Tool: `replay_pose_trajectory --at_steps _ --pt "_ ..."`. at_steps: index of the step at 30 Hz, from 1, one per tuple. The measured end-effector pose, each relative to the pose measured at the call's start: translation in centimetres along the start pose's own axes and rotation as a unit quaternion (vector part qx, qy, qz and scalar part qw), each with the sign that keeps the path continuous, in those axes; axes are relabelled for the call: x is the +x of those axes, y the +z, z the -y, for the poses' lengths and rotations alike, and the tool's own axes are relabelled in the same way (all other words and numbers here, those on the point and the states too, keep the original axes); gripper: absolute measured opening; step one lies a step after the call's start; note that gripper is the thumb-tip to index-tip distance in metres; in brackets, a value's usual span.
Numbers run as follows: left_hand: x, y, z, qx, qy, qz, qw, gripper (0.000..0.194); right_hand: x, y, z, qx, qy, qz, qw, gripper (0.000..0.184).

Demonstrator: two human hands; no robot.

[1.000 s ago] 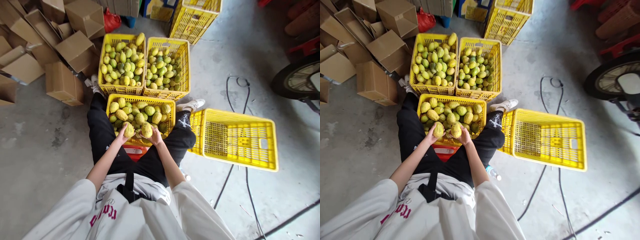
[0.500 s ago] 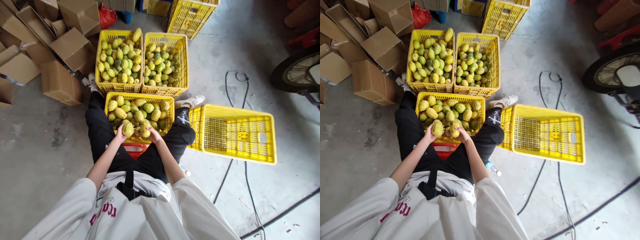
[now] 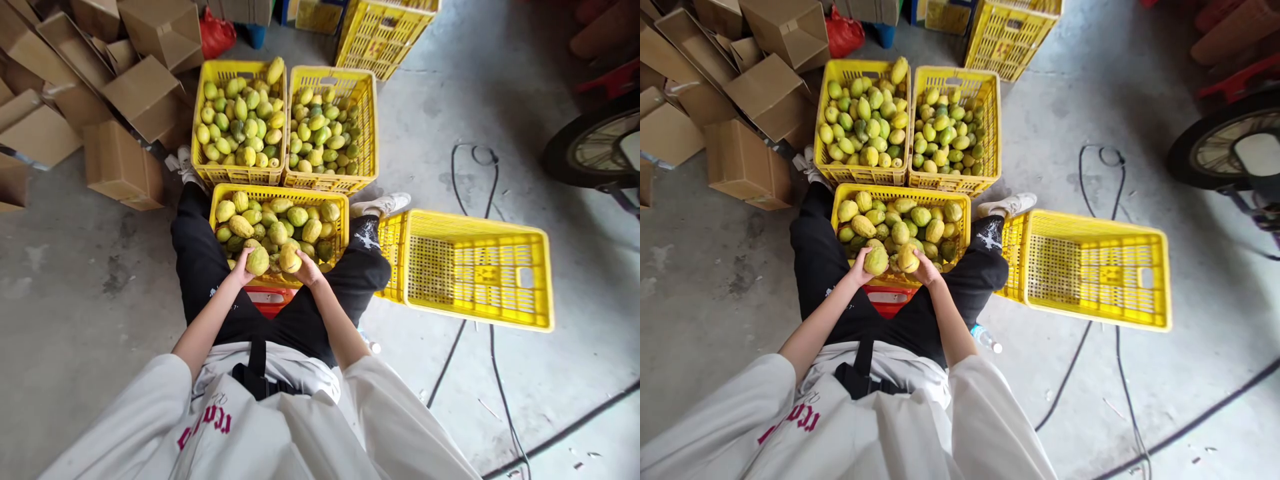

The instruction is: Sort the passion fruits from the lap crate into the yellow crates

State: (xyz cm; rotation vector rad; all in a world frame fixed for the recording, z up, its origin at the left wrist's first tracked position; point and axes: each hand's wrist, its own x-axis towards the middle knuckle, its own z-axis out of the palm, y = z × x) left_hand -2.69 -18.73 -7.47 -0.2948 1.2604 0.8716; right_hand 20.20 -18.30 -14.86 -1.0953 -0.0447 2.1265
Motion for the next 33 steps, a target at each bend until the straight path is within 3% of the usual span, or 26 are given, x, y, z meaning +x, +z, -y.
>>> replay_pose_trajectory --at_steps 6,14,23,28,33 --pt "-0.3 0.0 -0.2 0.003 -0.024 0.008 1.000 0.049 0.2 -0.6 0.2 0.001 -0.005 -0.039 0.999 0.028" --pt "-0.9 0.2 -0.2 0.026 -0.014 0.008 1.000 0.031 -0.7 1.1 0.5 0.003 0.018 -0.071 0.997 0.015" --pt "-0.4 0.0 0.1 0.002 -0.001 -0.027 1.000 0.034 -0.9 1.2 1.2 0.015 0.029 -0.043 0.999 0.039" --pt "-0.3 0.2 0.2 0.011 -0.010 -0.023 1.000 0.040 -0.6 0.6 0.7 -0.006 0.013 -0.033 0.999 0.028" --pt "-0.4 0.1 0.3 0.027 -0.013 -0.008 1.000 0.034 -1.1 0.5 0.4 -0.022 -0.006 -0.027 0.999 0.037"
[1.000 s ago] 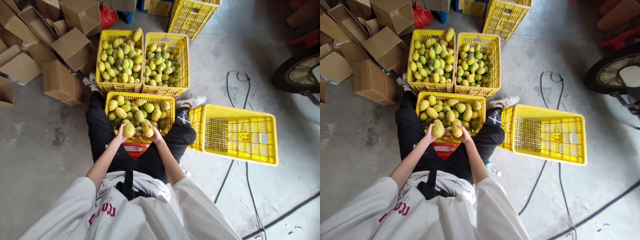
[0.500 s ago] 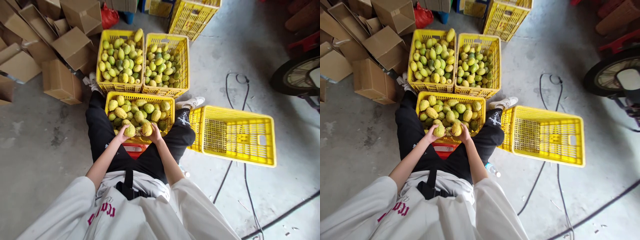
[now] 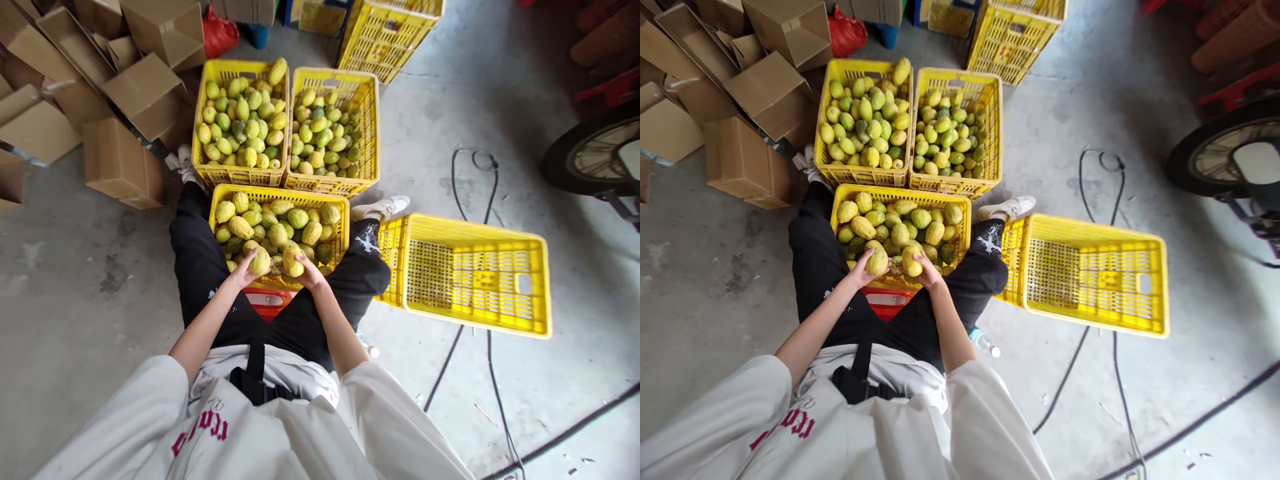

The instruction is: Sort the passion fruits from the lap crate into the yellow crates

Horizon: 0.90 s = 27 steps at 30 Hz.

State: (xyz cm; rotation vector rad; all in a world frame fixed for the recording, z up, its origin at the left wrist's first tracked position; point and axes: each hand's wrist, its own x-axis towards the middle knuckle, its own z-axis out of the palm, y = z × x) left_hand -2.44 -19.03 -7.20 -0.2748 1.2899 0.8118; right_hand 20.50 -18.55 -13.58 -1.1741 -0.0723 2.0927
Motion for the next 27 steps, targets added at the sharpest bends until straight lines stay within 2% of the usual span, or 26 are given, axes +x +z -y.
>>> replay_pose_trajectory --at_steps 2,6,10,15,19,22,27 --pt "0.0 -0.1 0.1 0.008 0.008 0.011 1.000 0.031 -0.3 0.2 0.0 -0.011 -0.006 0.007 1.000 0.040" --pt "0.3 -0.4 0.3 0.020 0.008 0.022 1.000 0.040 -0.7 0.8 0.2 -0.028 -0.004 0.001 1.000 0.044" --pt "0.8 -0.7 0.4 0.031 -0.009 0.012 0.999 0.044 -1.0 1.6 0.4 -0.040 0.005 -0.031 0.999 0.029" --pt "1.0 -0.8 0.5 0.042 -0.009 0.008 0.999 0.027 -1.0 1.9 0.6 -0.038 0.023 -0.028 0.999 0.013" --pt "0.7 -0.6 0.5 0.039 0.009 0.023 0.999 0.025 -0.8 1.4 1.0 -0.019 0.019 0.026 0.999 0.029" --pt "0.7 -0.5 0.6 0.031 0.018 0.028 0.999 0.026 -0.7 1.1 0.9 -0.020 0.001 0.035 0.999 0.041" --pt "0.8 -0.4 0.4 0.024 0.015 0.023 0.999 0.026 -0.5 0.7 0.0 -0.038 0.001 0.034 0.999 0.041"
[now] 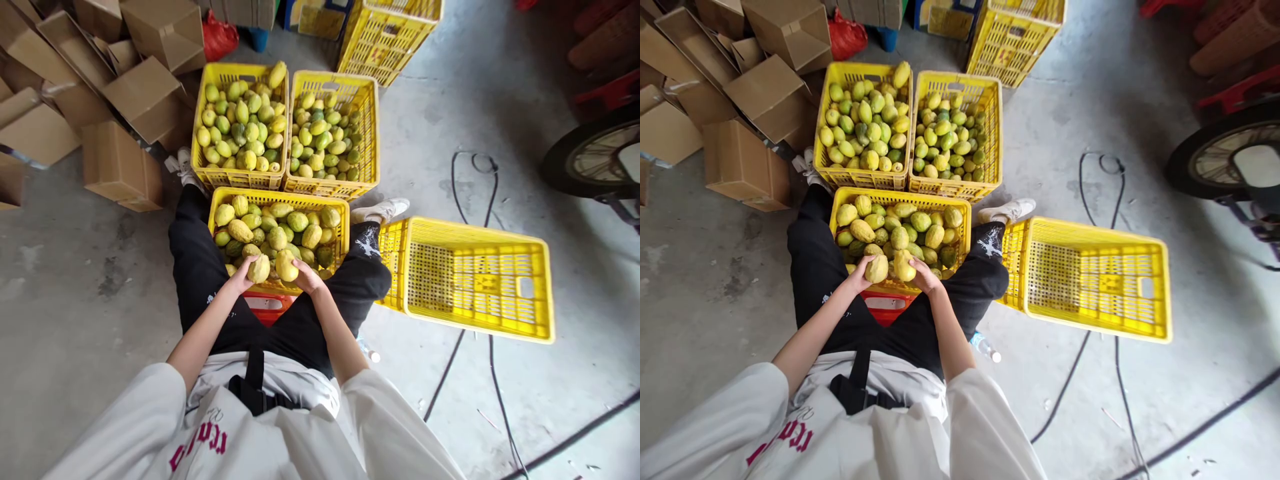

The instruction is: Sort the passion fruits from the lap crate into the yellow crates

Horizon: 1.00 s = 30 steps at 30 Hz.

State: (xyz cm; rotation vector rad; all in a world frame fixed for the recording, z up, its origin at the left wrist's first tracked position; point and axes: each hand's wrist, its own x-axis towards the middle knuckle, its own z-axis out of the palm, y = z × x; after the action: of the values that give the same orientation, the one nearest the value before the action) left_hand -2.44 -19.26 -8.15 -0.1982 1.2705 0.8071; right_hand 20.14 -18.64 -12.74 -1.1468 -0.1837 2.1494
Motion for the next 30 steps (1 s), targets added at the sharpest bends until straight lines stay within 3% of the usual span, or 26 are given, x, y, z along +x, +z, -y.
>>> replay_pose_trajectory --at_steps 5,11,18,21,27,29,30 --pt "0.3 -0.1 -0.1 0.008 -0.024 0.001 1.000 0.036 0.1 -0.5 -0.2 -0.016 -0.005 0.012 1.000 0.047" --pt "0.9 -0.8 0.3 0.049 -0.025 -0.005 0.998 0.009 0.4 -0.7 -0.1 -0.001 -0.008 0.004 1.000 0.049" --pt "0.9 -1.3 0.5 0.082 -0.004 0.012 0.997 0.013 0.9 -0.8 0.2 0.020 -0.004 -0.066 0.998 0.027" --pt "1.2 -1.5 0.7 0.090 0.001 0.009 0.996 0.017 1.6 0.2 3.6 0.024 -0.040 -0.067 0.997 0.023" --pt "1.3 -1.9 0.9 0.098 0.012 0.001 0.995 0.016 5.6 3.1 15.6 0.072 -0.229 -0.031 0.970 0.021" --pt "1.2 -1.8 0.8 0.107 0.017 0.001 0.994 0.012 6.4 3.1 16.3 0.050 -0.288 -0.071 0.954 0.016" --pt "1.2 -1.7 0.8 0.113 0.021 0.001 0.993 0.010 6.5 2.9 15.5 0.008 -0.286 -0.095 0.953 0.017"
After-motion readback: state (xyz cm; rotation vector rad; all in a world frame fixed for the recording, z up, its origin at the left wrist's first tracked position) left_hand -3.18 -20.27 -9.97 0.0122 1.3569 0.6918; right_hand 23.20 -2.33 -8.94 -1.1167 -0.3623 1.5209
